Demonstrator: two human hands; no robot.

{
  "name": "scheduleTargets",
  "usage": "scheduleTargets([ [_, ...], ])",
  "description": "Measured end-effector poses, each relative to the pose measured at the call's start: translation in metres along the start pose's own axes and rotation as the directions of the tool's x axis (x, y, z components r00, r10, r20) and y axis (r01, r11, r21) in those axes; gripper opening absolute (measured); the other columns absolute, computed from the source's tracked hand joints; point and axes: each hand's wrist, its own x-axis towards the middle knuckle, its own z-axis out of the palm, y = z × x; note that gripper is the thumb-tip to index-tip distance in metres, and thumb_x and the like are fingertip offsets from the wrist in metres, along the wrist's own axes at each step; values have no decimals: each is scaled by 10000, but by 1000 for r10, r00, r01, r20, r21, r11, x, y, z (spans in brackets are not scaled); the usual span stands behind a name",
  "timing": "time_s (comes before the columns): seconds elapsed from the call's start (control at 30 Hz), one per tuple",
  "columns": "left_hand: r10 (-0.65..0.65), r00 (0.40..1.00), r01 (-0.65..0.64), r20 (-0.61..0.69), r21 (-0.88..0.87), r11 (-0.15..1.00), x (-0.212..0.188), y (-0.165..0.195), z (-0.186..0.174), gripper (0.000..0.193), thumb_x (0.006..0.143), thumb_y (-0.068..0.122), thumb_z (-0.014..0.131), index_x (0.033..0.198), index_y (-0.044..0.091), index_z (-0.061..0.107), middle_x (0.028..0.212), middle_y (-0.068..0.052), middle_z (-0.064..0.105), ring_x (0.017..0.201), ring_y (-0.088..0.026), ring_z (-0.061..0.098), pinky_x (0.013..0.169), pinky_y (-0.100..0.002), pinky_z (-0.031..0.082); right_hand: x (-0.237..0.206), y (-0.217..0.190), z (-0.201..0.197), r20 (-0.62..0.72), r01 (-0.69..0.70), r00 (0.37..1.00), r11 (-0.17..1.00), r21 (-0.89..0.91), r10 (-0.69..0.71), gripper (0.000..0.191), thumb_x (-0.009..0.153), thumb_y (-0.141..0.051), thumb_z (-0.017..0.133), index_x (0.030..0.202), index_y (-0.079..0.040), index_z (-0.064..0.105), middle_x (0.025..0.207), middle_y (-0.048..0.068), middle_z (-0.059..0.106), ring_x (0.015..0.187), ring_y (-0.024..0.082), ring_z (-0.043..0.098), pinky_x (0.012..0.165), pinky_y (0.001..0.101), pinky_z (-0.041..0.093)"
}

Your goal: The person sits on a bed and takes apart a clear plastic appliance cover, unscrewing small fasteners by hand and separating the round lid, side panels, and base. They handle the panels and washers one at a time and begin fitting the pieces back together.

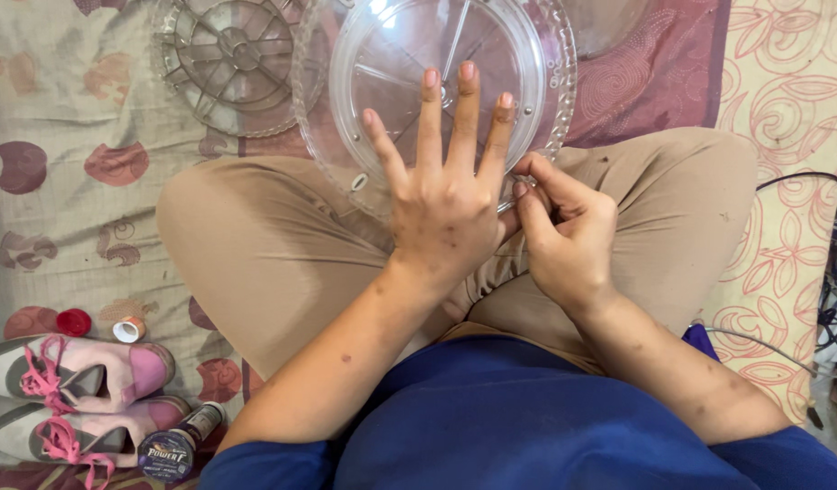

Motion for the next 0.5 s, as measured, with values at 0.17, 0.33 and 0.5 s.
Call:
scheduleTargets([
  [0.17, -27, 1000, 27, -1, -19, 999, 3, 1, 2, 790, 880, 456, 782, 1548, 102, 552, 1664, -225, 307, 1557, -468, 290, 1166, -863, 58, 5, -3, -5, -9, 113, 993, 973, -204, -117, 183, 1025, 54, 645, 1192, 45, 718, 718, -86, 499, 653, -16, 399, 570, 186, 341],
  [0.33, -52, 999, 52, 8, -37, 998, 8, 4, 1, 879, 805, 515, 837, 1531, 104, 562, 1660, -222, 309, 1554, -458, 281, 1168, -863, 68, 17, -16, -19, 61, 239, 970, 872, -427, -235, 141, 977, 50, 707, 1105, 16, 754, 663, -31, 573, 603, -1, 484, 559, 211, 404],
  [0.5, -67, 997, 67, 44, -7, 998, 14, 3, -1, 947, 775, 540, 858, 1551, 109, 527, 1673, -212, 272, 1568, -440, 250, 1172, -861, 84, 38, -33, -33, 128, 108, 990, 871, -480, -52, 117, 931, 1, 770, 1046, -16, 775, 613, 52, 565, 570, 58, 463, 538, 237, 392],
])
